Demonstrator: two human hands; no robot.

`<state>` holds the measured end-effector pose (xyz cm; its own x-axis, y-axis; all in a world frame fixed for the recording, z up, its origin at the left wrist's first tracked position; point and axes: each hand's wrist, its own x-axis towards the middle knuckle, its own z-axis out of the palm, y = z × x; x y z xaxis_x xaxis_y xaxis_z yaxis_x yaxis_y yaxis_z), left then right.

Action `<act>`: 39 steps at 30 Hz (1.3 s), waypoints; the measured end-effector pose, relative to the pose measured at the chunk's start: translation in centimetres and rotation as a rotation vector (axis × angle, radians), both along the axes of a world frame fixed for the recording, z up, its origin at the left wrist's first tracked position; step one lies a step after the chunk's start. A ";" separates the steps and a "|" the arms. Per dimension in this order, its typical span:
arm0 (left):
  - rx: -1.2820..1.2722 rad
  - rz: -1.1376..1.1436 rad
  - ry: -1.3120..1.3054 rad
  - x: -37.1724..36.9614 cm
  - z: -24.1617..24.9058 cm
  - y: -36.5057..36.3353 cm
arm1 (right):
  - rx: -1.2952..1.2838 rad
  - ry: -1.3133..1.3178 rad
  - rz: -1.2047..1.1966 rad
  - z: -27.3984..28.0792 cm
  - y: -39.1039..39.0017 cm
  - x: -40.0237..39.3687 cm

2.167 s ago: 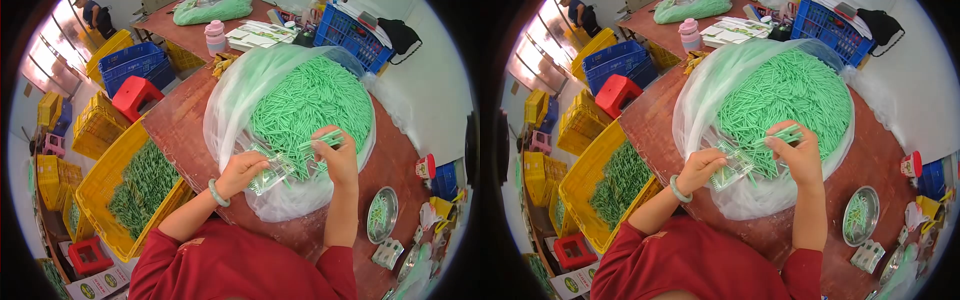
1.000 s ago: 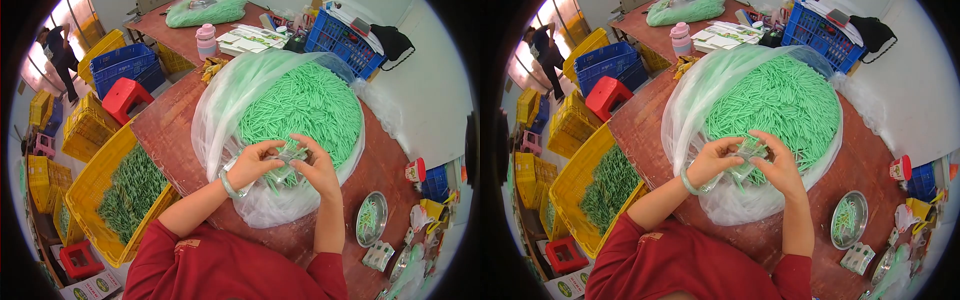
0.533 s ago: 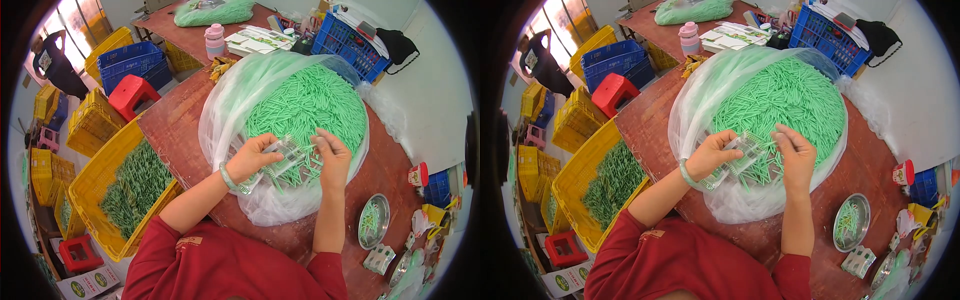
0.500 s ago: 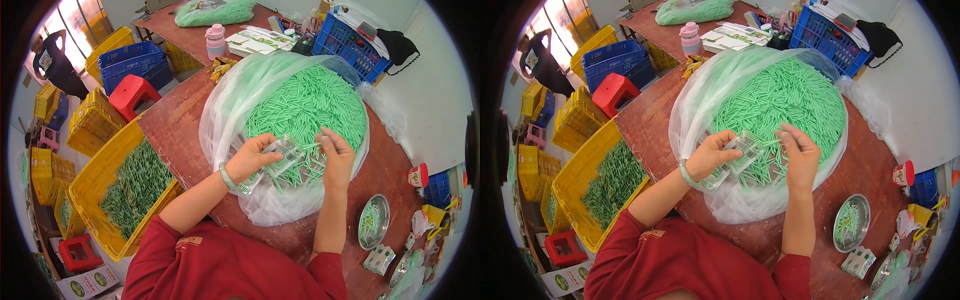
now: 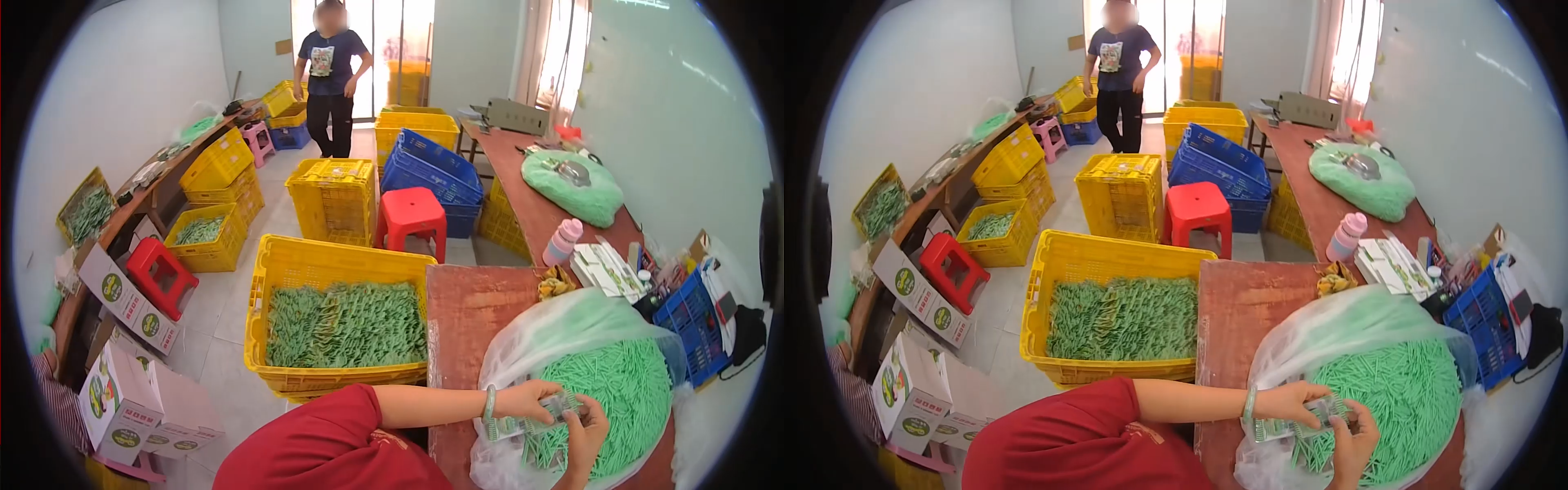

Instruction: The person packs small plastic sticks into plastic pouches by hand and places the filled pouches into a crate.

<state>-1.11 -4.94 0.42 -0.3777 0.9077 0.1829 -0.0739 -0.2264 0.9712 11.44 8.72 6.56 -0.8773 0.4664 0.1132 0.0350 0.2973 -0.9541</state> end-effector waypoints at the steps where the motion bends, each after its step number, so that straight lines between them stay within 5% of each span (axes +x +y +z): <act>1: -0.015 -0.028 -0.027 -0.1 -0.2 -0.2 | -0.028 0.043 0.050 -0.2 -0.3 -0.3; 19: 0.010 0.039 -0.099 0.7 1.8 -2.4 | 0.055 0.122 0.175 -0.9 0.0 -0.4; 31: -0.010 0.139 0.316 0.2 2.4 -5.3 | 0.095 0.077 0.251 -0.2 -2.1 -0.8; 39: -0.185 0.520 0.790 -7.2 4.2 -19.6 | 0.238 -0.097 0.226 -1.1 0.2 -0.1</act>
<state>-8.36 -24.53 4.63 -0.5700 0.7016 0.4276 0.6830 0.1153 0.7213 11.29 8.91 5.47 -0.9673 0.2298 0.1071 0.0296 0.5220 -0.8524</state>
